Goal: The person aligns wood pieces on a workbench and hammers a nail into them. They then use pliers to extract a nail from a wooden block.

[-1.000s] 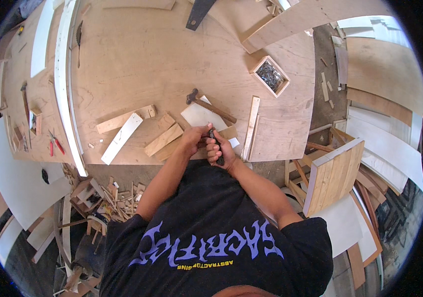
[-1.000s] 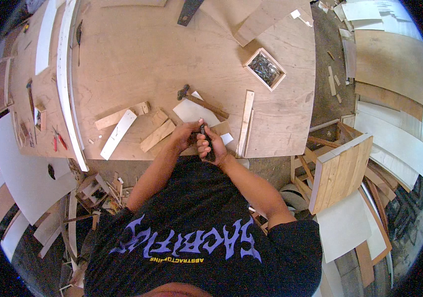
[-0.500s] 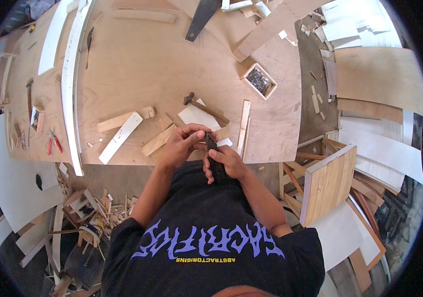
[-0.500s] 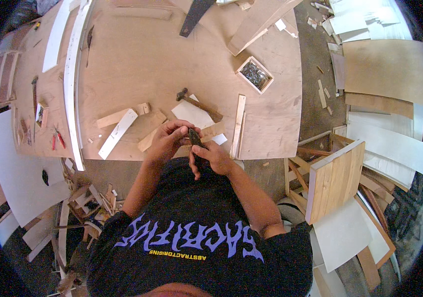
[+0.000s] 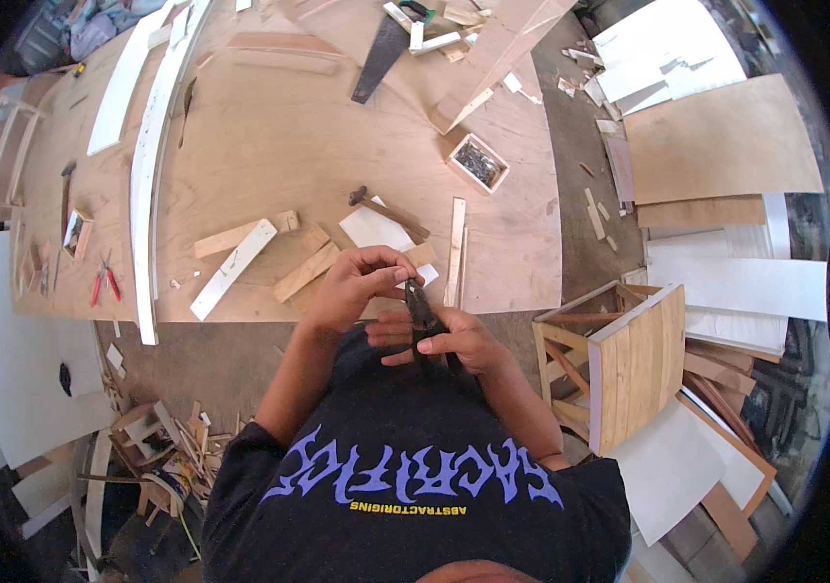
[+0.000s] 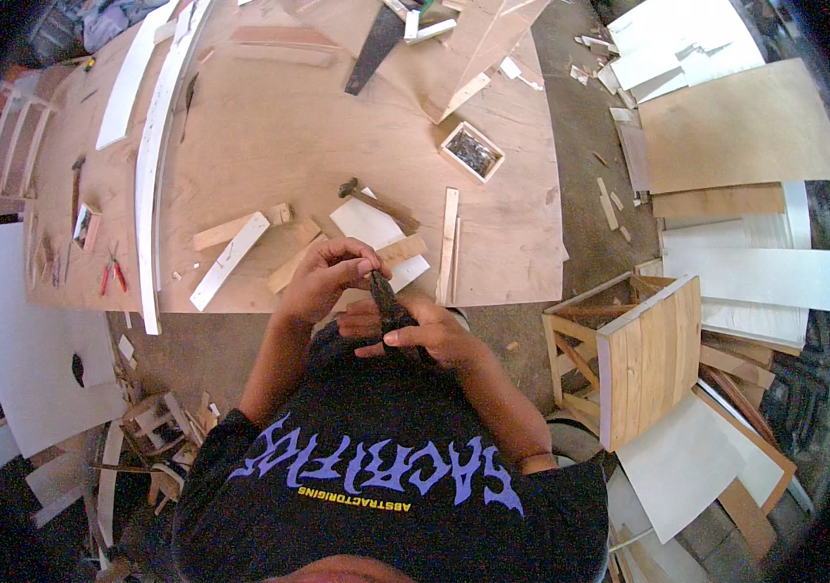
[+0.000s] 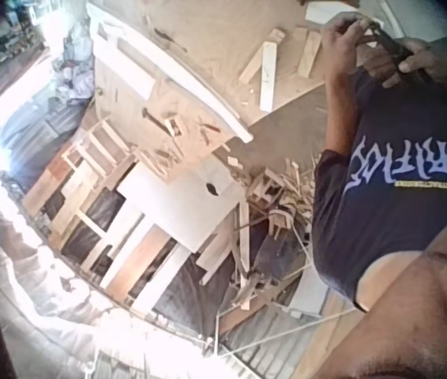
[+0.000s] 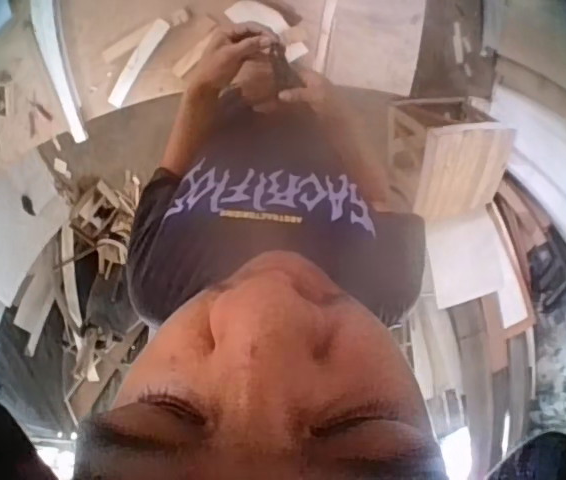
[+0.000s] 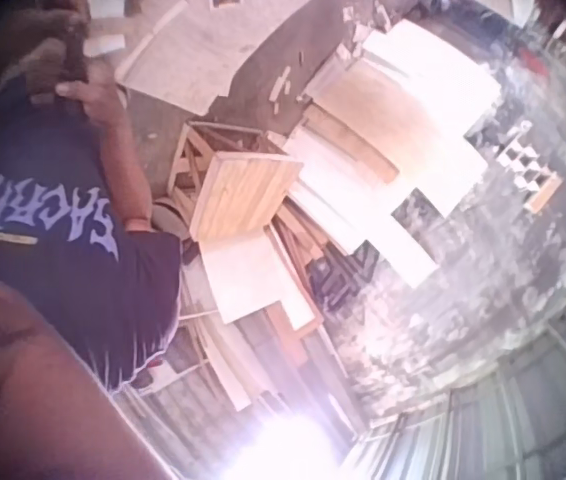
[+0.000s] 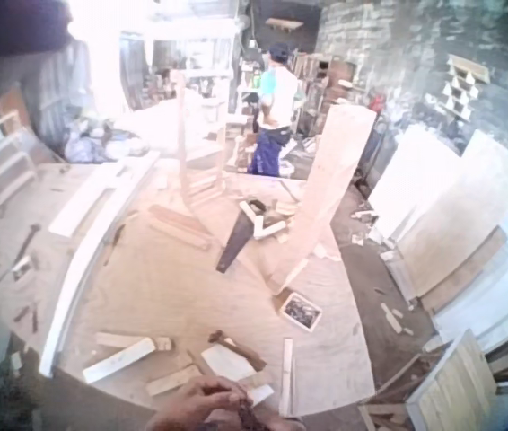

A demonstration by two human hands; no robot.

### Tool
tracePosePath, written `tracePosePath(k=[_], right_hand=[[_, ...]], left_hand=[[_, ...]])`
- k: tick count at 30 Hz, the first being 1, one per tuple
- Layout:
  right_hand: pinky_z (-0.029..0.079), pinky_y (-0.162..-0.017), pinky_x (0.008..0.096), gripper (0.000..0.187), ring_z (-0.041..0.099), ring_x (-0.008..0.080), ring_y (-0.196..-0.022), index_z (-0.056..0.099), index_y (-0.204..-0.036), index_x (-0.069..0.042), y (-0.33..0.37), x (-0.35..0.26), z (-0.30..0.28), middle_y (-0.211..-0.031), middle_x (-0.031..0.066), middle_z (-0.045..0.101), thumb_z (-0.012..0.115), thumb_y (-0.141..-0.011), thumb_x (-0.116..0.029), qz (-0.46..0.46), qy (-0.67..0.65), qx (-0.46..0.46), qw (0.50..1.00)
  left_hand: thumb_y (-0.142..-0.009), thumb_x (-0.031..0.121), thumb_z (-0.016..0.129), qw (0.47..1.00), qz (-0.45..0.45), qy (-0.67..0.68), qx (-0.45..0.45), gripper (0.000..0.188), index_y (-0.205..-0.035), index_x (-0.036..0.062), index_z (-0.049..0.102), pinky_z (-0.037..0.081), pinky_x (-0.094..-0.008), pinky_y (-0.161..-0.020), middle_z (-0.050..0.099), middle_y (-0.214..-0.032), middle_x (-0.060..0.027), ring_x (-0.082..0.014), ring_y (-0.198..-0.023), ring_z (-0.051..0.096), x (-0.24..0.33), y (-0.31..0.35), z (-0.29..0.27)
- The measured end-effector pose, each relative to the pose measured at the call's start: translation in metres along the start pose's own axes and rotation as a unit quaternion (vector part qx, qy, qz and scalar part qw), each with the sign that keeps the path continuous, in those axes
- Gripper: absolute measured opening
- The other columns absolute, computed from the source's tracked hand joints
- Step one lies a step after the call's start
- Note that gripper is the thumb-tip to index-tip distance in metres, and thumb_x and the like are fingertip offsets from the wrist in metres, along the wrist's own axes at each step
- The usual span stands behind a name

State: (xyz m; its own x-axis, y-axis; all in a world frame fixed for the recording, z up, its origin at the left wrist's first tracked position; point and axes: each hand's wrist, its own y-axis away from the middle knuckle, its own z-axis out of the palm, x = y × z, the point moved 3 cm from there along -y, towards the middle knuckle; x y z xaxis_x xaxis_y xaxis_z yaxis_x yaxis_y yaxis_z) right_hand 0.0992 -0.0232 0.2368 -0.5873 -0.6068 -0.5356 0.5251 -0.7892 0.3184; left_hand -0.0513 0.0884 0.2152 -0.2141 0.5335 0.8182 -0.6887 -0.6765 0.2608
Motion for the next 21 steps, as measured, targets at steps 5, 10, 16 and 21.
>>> tracePosePath(k=[5, 10, 16, 21], right_hand=[[0.047, -0.113, 0.0473, 0.078, 0.054, 0.0384, -0.137, 0.038, -0.155, 0.004, 0.015, 0.014, -0.008, -0.158, 0.0234, 0.044, 0.059, -0.081, -0.006, -0.012, -0.034, 0.03, 0.999], [0.056, -0.086, 0.032, 0.072, 0.064, 0.0165, -0.095, 0.045, -0.149, 0.01, 0.026, 0.01, -0.008, -0.132, 0.0157, 0.063, 0.06, -0.084, -0.016, 0.029, 0.008, 0.12, 0.992], [0.04, -0.043, 0.0183, 0.051, 0.059, 0.01, -0.057, 0.056, -0.134, 0.01, 0.039, -0.007, -0.018, -0.112, 0.0171, 0.067, 0.053, -0.091, -0.016, 0.05, 0.057, 0.126, 0.989], [0.036, -0.038, 0.0171, 0.028, 0.052, 0.0069, -0.047, 0.061, -0.117, 0.003, 0.042, -0.033, -0.038, -0.094, 0.0119, 0.069, 0.062, -0.098, -0.018, -0.053, 0.026, 0.184, 0.981]], left_hand=[[-0.096, 0.014, 0.07, 0.999, -0.019, -0.02, -0.033, 0.014, -0.1, 0.0011, 0.074, 0.056, -0.0355, -0.092, 0.075, -0.1, -0.0115, -0.0192, -0.096, 0.071, -0.006, -0.003, 0.005], [-0.095, 0.015, 0.071, 0.998, -0.015, -0.042, -0.042, 0.014, -0.1, 0.0018, 0.074, 0.053, -0.0347, -0.094, 0.076, -0.099, -0.01, -0.0181, -0.098, 0.07, -0.013, -0.007, 0.012], [-0.098, 0.015, 0.068, 0.999, -0.026, -0.02, -0.038, 0.014, -0.101, 0.002, 0.073, 0.052, -0.0344, -0.093, 0.074, -0.103, -0.009, -0.0187, -0.1, 0.068, -0.016, -0.022, 0.025], [-0.099, 0.014, 0.067, 0.998, 0.044, 0.034, 0.009, 0.014, -0.099, 0.0009, 0.072, 0.053, -0.0329, -0.09, 0.07, -0.1, -0.0068, -0.0156, -0.095, 0.066, -0.006, -0.04, 0.042]])
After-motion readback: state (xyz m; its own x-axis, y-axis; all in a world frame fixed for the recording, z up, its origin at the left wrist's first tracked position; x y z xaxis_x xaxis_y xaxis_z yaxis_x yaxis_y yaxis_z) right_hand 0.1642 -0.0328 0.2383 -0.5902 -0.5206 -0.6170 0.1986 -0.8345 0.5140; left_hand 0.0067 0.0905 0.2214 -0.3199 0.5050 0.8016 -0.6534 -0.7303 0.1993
